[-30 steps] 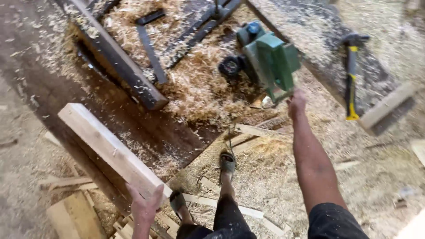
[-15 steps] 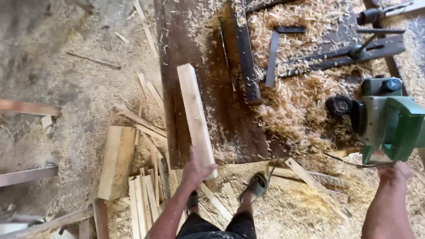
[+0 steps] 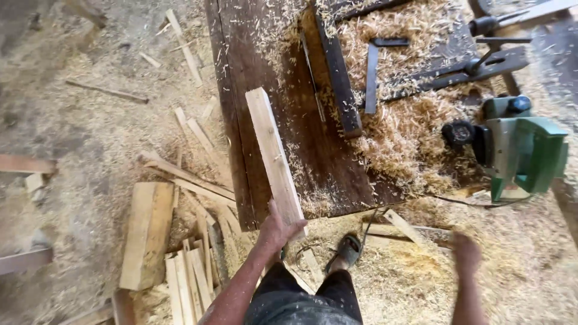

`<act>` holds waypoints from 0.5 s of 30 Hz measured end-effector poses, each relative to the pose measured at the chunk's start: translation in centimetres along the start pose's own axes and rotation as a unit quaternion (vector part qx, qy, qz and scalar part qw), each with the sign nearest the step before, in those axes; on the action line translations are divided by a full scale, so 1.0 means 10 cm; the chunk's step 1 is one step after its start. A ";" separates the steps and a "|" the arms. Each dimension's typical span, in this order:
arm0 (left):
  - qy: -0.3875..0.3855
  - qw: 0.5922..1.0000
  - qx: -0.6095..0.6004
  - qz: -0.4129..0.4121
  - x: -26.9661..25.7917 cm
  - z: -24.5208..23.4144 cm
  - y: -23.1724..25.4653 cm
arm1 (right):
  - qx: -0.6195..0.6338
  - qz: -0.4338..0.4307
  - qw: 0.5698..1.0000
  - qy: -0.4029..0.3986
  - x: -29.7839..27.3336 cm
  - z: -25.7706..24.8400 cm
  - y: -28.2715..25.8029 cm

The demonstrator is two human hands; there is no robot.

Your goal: Using a power planer and a saw to shape and cut wood blocks in a workshop.

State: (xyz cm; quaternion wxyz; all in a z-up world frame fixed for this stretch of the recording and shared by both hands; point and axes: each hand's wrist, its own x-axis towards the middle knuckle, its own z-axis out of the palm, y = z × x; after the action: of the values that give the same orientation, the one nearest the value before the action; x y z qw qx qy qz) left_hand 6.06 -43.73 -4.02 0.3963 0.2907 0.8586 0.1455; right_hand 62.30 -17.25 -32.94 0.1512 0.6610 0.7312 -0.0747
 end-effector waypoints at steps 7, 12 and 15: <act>0.046 0.988 -0.043 0.142 0.61 -0.32 -0.41 | 0.348 -0.204 0.915 0.019 -2.47 -2.81 -3.56; 0.081 0.977 -0.163 0.113 0.88 -1.10 0.12 | 0.224 -0.245 0.943 -0.006 -2.62 -3.19 -4.47; 0.093 0.963 -0.193 0.166 1.33 -0.98 -0.04 | 0.181 -0.206 0.962 -0.014 -2.55 -2.74 -4.48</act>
State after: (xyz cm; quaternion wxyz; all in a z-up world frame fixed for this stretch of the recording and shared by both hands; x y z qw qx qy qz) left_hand -8.53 -36.09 -5.84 0.3334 0.3326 0.7870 0.3987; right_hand 16.71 -38.00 -3.02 0.0205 0.5113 0.8237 -0.2443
